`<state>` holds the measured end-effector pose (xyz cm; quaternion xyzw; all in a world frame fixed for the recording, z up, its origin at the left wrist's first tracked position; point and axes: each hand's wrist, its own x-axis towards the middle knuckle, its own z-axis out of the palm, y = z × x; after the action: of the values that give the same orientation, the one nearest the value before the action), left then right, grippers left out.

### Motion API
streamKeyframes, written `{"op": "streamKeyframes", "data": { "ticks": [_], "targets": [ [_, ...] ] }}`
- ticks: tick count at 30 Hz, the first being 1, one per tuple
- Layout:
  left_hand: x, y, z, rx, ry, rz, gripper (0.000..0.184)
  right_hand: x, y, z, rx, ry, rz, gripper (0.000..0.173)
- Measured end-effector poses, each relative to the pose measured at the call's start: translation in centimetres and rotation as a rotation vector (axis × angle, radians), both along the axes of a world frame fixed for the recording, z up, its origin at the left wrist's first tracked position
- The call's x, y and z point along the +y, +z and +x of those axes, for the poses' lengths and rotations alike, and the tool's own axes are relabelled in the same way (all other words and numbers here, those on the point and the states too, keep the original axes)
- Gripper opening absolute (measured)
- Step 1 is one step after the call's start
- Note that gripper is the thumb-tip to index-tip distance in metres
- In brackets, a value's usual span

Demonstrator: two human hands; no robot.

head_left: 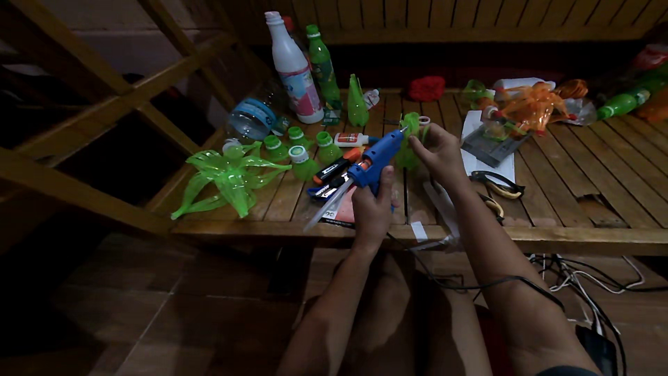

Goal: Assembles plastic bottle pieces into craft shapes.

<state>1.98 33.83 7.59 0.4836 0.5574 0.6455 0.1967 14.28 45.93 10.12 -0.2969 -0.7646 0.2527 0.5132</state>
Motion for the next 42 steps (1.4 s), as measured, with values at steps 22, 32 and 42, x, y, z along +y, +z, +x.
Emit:
{"op": "streamKeyframes", "data": {
  "ticks": [22, 32, 42],
  "targets": [
    [0.3, 0.1, -0.2, -0.008, 0.007, -0.012, 0.033, 0.2, -0.2, -0.1, 0.006, 0.002, -0.018, 0.024],
    [0.4, 0.3, 0.0, -0.013, 0.054, -0.019, 0.032, 0.1, -0.2, 0.0, 0.0, -0.012, 0.006, 0.024],
    [-0.2, 11.8, 5.8, -0.058, -0.169, 0.407, 0.025, 0.5, -0.4, -0.4, 0.044, -0.07, 0.007, 0.027]
  ]
}}
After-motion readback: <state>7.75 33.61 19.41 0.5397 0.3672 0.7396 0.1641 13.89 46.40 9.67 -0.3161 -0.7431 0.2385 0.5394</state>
